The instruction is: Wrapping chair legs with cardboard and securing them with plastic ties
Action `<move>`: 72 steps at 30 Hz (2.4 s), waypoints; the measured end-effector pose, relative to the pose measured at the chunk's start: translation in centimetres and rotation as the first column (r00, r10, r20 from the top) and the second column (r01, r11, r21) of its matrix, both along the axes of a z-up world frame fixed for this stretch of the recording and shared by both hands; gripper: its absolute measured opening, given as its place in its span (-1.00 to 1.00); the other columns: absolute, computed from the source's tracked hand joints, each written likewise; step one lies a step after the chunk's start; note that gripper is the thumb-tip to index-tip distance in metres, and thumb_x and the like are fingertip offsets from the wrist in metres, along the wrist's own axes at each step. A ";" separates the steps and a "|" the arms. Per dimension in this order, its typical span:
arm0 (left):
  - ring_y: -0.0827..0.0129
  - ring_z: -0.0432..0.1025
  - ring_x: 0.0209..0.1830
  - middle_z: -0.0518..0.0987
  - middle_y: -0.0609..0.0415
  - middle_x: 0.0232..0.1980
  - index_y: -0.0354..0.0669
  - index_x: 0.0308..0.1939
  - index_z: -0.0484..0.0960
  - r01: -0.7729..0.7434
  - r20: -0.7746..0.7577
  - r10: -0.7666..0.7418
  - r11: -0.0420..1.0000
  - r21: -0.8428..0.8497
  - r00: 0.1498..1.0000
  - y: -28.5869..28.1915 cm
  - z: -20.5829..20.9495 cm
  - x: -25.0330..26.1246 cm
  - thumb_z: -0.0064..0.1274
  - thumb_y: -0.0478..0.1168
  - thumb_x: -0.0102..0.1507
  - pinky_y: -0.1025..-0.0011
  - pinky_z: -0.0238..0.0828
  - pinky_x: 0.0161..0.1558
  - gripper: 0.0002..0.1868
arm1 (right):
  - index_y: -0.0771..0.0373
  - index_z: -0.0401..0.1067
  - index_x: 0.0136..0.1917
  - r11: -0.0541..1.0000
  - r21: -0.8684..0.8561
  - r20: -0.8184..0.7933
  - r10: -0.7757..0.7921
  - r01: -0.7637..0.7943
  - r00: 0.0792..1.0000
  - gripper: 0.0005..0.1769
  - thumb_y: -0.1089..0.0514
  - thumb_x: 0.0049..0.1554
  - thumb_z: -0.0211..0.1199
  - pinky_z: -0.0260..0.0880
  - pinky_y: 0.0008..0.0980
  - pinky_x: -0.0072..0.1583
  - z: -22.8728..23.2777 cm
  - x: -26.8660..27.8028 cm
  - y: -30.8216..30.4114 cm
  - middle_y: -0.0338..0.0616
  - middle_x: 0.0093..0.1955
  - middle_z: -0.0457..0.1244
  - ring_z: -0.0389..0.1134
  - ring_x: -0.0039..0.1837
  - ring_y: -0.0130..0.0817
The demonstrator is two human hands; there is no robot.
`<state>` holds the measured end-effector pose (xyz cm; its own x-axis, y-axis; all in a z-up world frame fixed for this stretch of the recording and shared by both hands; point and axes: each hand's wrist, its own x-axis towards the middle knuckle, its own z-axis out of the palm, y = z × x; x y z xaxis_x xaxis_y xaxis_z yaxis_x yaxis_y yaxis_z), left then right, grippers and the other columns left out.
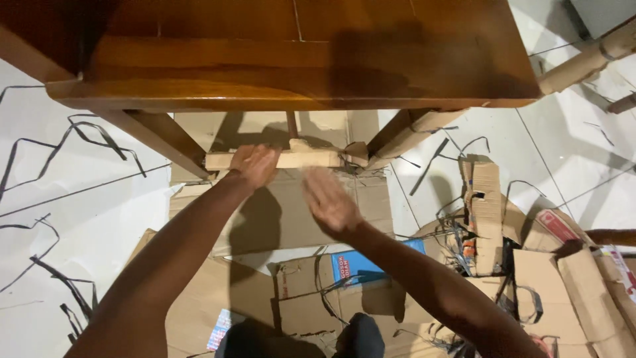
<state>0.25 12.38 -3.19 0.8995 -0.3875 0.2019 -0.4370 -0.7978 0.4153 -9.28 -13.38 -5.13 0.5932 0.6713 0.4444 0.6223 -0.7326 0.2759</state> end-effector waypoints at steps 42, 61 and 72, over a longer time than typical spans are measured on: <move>0.08 0.12 0.58 0.35 -0.11 0.46 -0.11 0.48 0.23 0.054 0.031 -0.070 0.929 0.366 0.997 1.0 4.9 -5.6 -0.17 0.03 0.46 -0.09 -0.19 0.56 -0.44 | 0.13 0.40 0.32 0.995 -0.001 0.011 -0.100 0.100 0.995 -0.35 -0.14 0.05 0.44 0.25 -0.03 0.30 6.2 4.3 -0.7 -0.04 0.34 0.27 0.27 0.43 -0.17; -0.07 -0.01 0.58 0.14 -0.16 0.51 0.49 0.46 0.29 -0.362 -0.344 0.588 0.763 0.536 0.732 26.4 -4.5 -8.1 -0.07 0.20 0.35 -0.21 0.15 0.29 -0.43 | 0.02 -0.03 0.64 0.846 -0.357 -0.718 0.022 -0.395 0.696 -0.14 -0.12 0.20 0.24 0.17 0.10 0.43 3.3 -5.8 15.4 0.15 0.57 -0.02 0.11 0.55 0.09; -0.32 -0.24 0.55 -0.20 -0.28 0.63 0.28 0.65 -0.06 -0.318 -0.525 0.616 0.773 0.549 0.588 24.2 -2.8 -7.4 -0.18 0.02 0.43 -0.41 0.30 0.11 -0.28 | -0.05 0.38 0.40 0.886 -0.267 -0.669 0.114 -0.380 0.735 -0.43 -0.06 0.14 0.39 0.34 -0.01 0.29 1.6 -4.7 17.6 0.27 0.50 0.04 0.18 0.49 0.21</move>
